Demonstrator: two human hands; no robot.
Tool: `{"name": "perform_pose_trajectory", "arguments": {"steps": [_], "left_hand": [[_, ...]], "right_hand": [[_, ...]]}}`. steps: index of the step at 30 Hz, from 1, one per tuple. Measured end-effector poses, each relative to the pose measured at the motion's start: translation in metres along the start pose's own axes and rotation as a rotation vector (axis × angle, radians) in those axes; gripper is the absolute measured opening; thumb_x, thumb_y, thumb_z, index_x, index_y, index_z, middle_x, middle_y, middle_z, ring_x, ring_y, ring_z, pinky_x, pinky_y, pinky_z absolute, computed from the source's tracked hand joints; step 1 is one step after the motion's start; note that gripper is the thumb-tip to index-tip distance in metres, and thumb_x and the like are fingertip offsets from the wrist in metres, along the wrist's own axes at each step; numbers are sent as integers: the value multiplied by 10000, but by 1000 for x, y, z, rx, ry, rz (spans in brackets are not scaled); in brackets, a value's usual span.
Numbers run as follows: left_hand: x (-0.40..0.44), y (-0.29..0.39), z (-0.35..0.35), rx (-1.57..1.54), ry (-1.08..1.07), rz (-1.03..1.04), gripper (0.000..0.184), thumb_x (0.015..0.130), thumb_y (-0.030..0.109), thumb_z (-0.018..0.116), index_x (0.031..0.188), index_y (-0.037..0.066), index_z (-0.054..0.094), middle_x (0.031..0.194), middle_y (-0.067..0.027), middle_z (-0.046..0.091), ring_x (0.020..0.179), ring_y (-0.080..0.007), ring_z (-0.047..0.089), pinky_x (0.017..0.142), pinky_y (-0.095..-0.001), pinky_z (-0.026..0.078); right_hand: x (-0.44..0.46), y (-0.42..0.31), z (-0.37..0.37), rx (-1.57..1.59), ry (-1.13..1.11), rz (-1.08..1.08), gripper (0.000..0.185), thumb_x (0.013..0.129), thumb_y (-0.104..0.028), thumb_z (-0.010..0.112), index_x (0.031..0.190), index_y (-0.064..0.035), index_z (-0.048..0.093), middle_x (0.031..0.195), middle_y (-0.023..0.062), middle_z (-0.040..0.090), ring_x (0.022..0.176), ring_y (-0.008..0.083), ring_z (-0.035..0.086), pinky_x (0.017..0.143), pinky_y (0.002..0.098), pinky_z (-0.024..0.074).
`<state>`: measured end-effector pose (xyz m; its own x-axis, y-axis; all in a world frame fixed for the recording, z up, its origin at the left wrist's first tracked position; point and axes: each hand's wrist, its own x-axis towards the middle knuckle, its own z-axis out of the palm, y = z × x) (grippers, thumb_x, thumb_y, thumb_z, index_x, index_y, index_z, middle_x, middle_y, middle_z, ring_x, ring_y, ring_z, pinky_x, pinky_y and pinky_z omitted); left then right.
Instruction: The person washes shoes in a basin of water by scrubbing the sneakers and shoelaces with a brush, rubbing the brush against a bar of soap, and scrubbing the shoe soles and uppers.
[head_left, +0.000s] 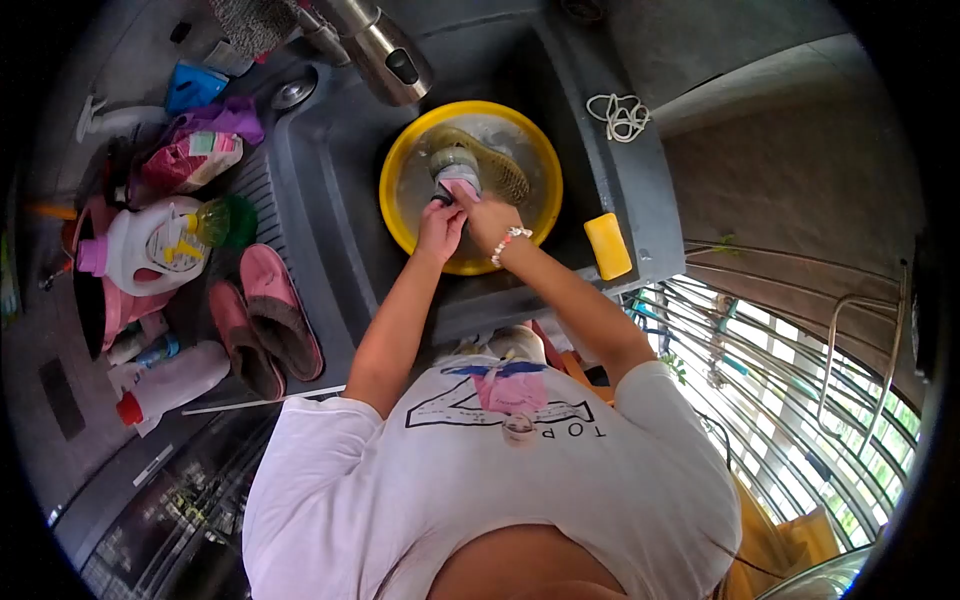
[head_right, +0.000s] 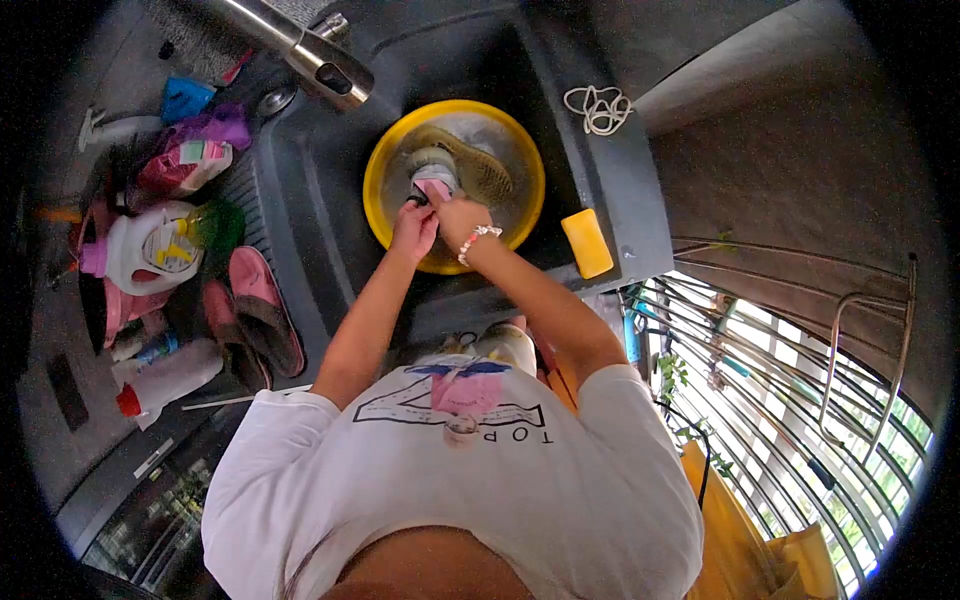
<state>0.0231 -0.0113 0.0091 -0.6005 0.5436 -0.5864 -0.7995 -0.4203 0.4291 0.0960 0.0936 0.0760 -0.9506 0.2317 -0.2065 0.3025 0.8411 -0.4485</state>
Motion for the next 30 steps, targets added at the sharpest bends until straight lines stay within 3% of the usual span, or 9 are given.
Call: {"name": "perform_pose_trajectory", "arguments": {"steps": [5,11,15,19,23,25,27,28,30], "left_hand": [[22,8,-8,114,45,17,123,770,-100,467,805,13,502,823,-100,551,773,-214,588,706,-297,514],[13,-3,-9,120,112,27,143,765,-95,422,775,33,483,780,-106,541,682,-208,577,601,-273,495],[14,2,4,102,157,26,142,762,-95,433,785,38,475,761,-100,532,647,-184,564,550,-263,467],[10,-2,-1,149,272,64,126,773,-73,438,765,48,474,742,-98,524,668,-186,564,541,-246,460],[18,-3,-9,87,23,28,157,744,-102,458,748,54,445,697,-72,491,659,-192,552,536,-245,455],[25,1,-11,152,53,2,165,725,-114,459,769,40,421,718,-83,481,668,-197,536,577,-277,470],[18,2,-4,1,337,113,176,714,-113,449,775,42,394,737,-91,469,689,-195,512,631,-313,488],[22,7,-19,37,247,104,193,700,-118,436,813,33,395,755,-95,462,733,-208,507,777,-381,477],[25,11,-38,-52,264,94,192,695,-114,435,818,31,411,748,-90,457,738,-217,509,833,-403,449]], "right_hand": [[5,-7,34,-43,-2,109,620,831,-102,422,1394,-252,210,1002,266,513,681,371,614,584,445,495],[3,-1,20,-63,-50,96,607,844,-117,407,1401,-234,196,962,259,520,678,364,613,542,433,489],[10,-9,39,-32,158,115,618,830,-110,424,1403,-188,205,926,260,526,639,361,609,515,435,488],[-9,-13,21,-56,-137,107,574,837,-120,432,1379,-149,245,943,260,524,698,376,609,583,431,499],[17,-5,18,19,40,142,606,834,-109,431,1390,-213,214,982,250,515,716,401,602,600,457,496],[5,-7,34,-12,-4,138,624,819,-121,460,1387,-220,222,1015,262,509,729,395,603,616,455,495],[-22,-6,37,-36,-37,145,633,803,-105,485,1381,-210,248,969,238,544,717,386,600,623,456,491],[-35,1,39,38,-48,92,592,822,-102,455,1374,-213,271,940,240,548,698,379,604,606,440,498],[-46,14,36,230,135,-11,548,841,-110,453,1353,-255,325,881,230,558,662,380,595,586,446,494]]}}
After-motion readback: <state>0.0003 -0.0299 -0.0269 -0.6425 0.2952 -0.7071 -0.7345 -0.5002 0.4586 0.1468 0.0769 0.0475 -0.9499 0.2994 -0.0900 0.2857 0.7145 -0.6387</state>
